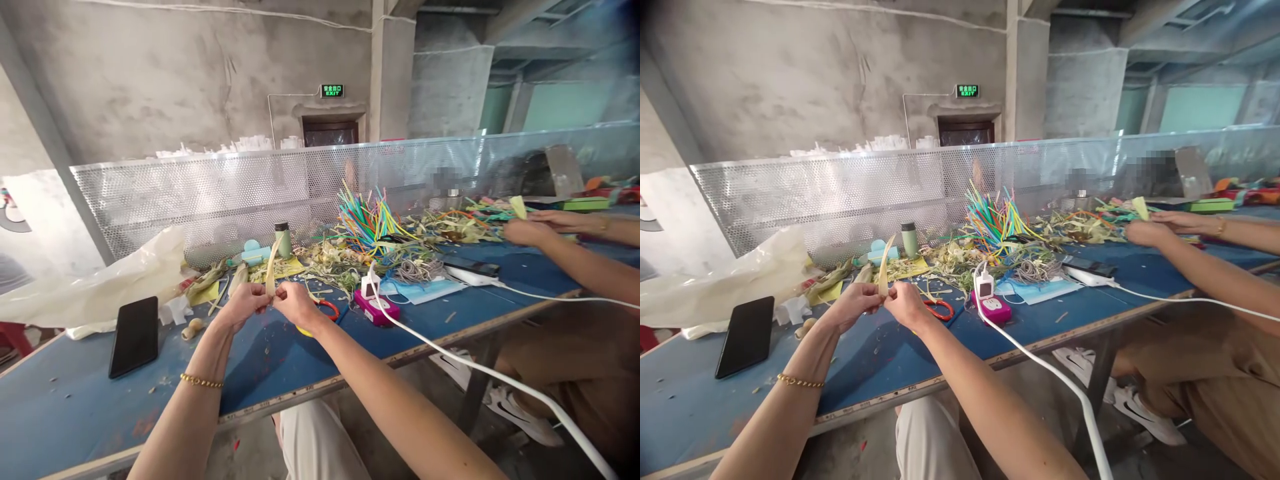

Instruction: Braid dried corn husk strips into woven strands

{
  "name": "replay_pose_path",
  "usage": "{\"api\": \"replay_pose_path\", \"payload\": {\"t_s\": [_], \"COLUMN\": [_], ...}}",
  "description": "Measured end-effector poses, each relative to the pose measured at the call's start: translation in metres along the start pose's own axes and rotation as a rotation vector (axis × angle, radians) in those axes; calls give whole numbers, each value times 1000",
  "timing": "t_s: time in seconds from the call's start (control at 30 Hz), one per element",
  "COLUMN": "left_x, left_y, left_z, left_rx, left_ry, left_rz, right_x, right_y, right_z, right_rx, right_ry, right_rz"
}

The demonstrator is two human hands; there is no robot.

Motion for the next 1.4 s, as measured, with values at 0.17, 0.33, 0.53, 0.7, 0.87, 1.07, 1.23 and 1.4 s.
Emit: {"api": "replay_pose_path", "payload": {"t_s": [0.17,0.33,0.53,0.7,0.87,1.07,1.23,1.4], "left_x": [3,5,11,16,15,18,3,2], "left_y": [-4,-5,0,3,-3,-7,-7,-10], "left_z": [-3,-6,-7,-8,-10,-14,-5,-3], "left_rx": [7,-27,-130,-173,-149,-124,-43,-16], "left_ry": [-5,50,187,239,218,234,33,11], "left_rz": [-11,-116,-334,-373,-358,-286,-156,-247], "right_x": [-3,-7,-8,-11,-17,-11,-15,-17], "right_y": [-1,8,12,11,16,4,9,11], "right_z": [0,-2,-1,2,1,0,1,2], "right_rx": [4,-79,-203,-172,-182,-74,-168,-235], "right_ry": [-20,-58,-86,-32,15,53,-6,-96], "right_rz": [8,-32,38,82,260,453,329,129]}}
Point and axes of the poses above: each hand's wrist, its own z-axis towards the middle knuckle, its own x-axis out of the palm, y = z × x, the point moved 10 cm from there along z, towards the middle knuckle, and after that the axes turned 7 degrees about -x, right-handed, at the moved point
